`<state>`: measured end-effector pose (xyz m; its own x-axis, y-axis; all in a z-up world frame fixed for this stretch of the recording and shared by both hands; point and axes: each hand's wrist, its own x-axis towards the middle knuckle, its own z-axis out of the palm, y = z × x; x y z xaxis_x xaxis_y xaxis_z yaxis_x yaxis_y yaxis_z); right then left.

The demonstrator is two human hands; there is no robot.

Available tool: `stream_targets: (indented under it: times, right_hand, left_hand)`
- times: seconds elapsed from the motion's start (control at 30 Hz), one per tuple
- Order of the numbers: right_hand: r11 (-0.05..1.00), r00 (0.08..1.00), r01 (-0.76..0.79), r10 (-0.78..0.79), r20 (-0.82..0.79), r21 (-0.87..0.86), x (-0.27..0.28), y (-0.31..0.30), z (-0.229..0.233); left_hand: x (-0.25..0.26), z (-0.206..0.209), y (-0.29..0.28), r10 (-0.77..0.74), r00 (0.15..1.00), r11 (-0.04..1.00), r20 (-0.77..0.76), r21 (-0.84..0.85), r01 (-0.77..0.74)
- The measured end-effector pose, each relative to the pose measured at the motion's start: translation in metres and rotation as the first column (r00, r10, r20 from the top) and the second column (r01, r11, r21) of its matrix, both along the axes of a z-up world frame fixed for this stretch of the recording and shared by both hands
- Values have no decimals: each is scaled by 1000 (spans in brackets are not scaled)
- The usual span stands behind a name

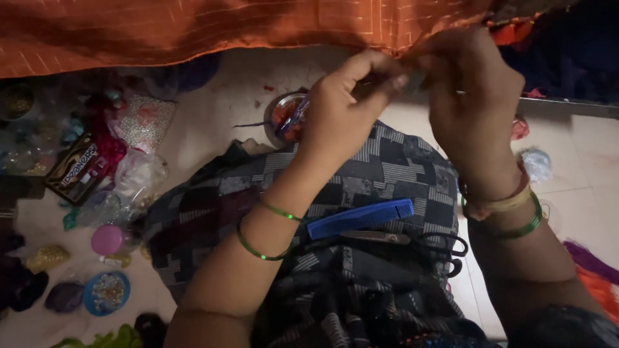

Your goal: Manually attaching and trimming red decorative tassels to the edge of an orange saree.

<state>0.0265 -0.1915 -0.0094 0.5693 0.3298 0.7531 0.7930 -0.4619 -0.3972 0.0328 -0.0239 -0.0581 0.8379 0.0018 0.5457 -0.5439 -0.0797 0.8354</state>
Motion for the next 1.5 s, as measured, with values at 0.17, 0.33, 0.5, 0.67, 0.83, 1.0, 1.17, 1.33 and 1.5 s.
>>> stream_targets:
  times: [0.17, 0.33, 0.5, 0.67, 0.83, 1.0, 1.17, 1.33, 1.5]
  right_hand:
    - [996, 996, -38, 44, 80, -76, 3, 6, 8]
    - [950, 920, 105, 20, 392, -295, -2, 22, 34]
    - [948, 960, 147, -69, 270, -281, 5, 21, 33]
    - [988, 955, -118, 140, -262, 98, 5, 2, 23]
    - [999, 996, -52, 51, -73, -8, 17, -1, 19]
    - [979, 937, 164, -118, 329, -118, 27, 3, 25]
    - [988, 967, 126, -102, -231, 91, 19, -1, 2]
    - [935, 759, -19, 243, -604, 353, 18, -5, -8]
    - [990, 901, 54, 7, -433, 128, 22, -7, 0]
  left_hand:
    - [8, -12, 5, -335, 927, 864, -169, -446, 232]
    - [6, -3, 1, -366, 911, 834, -191, -501, 231]
    - [-14, 15, -6, 216, 976, 962, 34, 161, -219]
    - [1, 2, 1, -159, 975, 971, -154, -203, 127]
    - [-2, 6, 4, -162, 967, 974, -195, -192, 124]
    - [-8, 14, 1, 58, 981, 956, 183, 273, -107]
    - [-4, 12, 1, 8, 999, 994, 32, 111, -12]
    - [-3, -5, 1, 65, 955, 983, 290, 146, -111]
    - [-11, 22, 19, 236, 797, 794, 557, 362, -488]
